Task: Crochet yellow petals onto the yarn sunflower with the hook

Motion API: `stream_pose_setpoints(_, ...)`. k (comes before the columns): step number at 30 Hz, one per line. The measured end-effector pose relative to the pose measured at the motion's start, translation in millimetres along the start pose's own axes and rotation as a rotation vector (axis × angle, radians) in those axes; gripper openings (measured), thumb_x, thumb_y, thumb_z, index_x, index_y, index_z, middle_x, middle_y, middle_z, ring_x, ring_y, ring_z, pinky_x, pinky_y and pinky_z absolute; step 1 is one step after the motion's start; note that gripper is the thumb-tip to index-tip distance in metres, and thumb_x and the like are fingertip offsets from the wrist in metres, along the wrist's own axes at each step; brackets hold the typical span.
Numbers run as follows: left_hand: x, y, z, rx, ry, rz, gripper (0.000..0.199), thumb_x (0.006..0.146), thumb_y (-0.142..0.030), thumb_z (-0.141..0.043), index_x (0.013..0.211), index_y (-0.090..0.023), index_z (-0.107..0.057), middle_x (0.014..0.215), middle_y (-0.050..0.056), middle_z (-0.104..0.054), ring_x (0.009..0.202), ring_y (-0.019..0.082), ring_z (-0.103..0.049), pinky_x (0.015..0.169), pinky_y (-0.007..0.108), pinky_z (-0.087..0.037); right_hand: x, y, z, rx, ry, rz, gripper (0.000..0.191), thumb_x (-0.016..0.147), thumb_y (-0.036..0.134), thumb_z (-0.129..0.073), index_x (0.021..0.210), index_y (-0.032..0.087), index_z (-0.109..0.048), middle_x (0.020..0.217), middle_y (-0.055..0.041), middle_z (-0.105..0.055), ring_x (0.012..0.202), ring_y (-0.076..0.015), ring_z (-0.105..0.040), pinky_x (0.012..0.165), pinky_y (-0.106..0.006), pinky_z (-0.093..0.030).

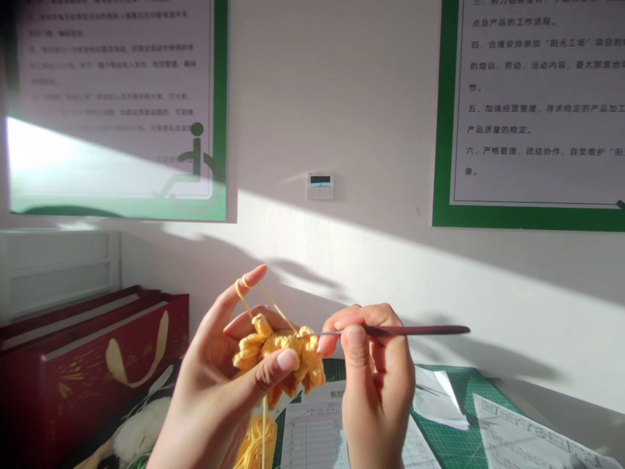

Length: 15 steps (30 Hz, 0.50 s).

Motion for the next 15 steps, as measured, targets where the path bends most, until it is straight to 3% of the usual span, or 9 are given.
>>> stream_pose_setpoints(3,1.4,2.8,2.8,-0.014,-0.004,0.022,0.079,0.073,-0.026,-0.096,0.144,-0.029,-0.061,0.085,0.0,-0.073,0.063,0.014,-0.068,0.055,0.021,-0.054,1.6,-24.5,-13.2,0.172,0.136,-0.203,0.022,0.102,0.033,-0.059,0.082,0.022,-0.061,0.071,0.0014,-0.06,0.061,-0.0131,-0.058,0.058,-0.025,-0.05)
stream_pose_setpoints(7,1.7,0.5,3.2,-0.061,-0.015,0.001,0.075,0.073,-0.023,-0.096,0.141,-0.03,-0.063,0.098,0.004,-0.078,0.084,0.023,-0.077,0.061,0.023,-0.058,-4.0,-42.7,-34.5,0.388,0.277,-0.368,0.023,0.098,0.039,-0.064,0.083,0.024,-0.054,0.072,0.0026,-0.055,0.061,-0.0137,-0.054,0.056,-0.026,-0.047)
stream_pose_setpoints(15,2.2,-2.3,-2.0,-0.063,0.024,0.036,0.085,0.075,-0.02,-0.092,0.15,-0.029,-0.052,0.089,0.003,-0.074,0.075,0.02,-0.072,0.063,0.026,-0.058,-4.5,-29.0,-35.8,0.416,0.207,-0.303,0.021,0.097,0.035,-0.066,0.084,0.025,-0.053,0.074,0.0026,-0.054,0.064,-0.014,-0.052,0.055,-0.025,-0.046)
Point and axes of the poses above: each hand's wrist, its own x-axis towards the middle knuckle, its own z-axis out of the back of the hand, y = z × x, the point moved 10 cm from there along x, towards the middle knuckle
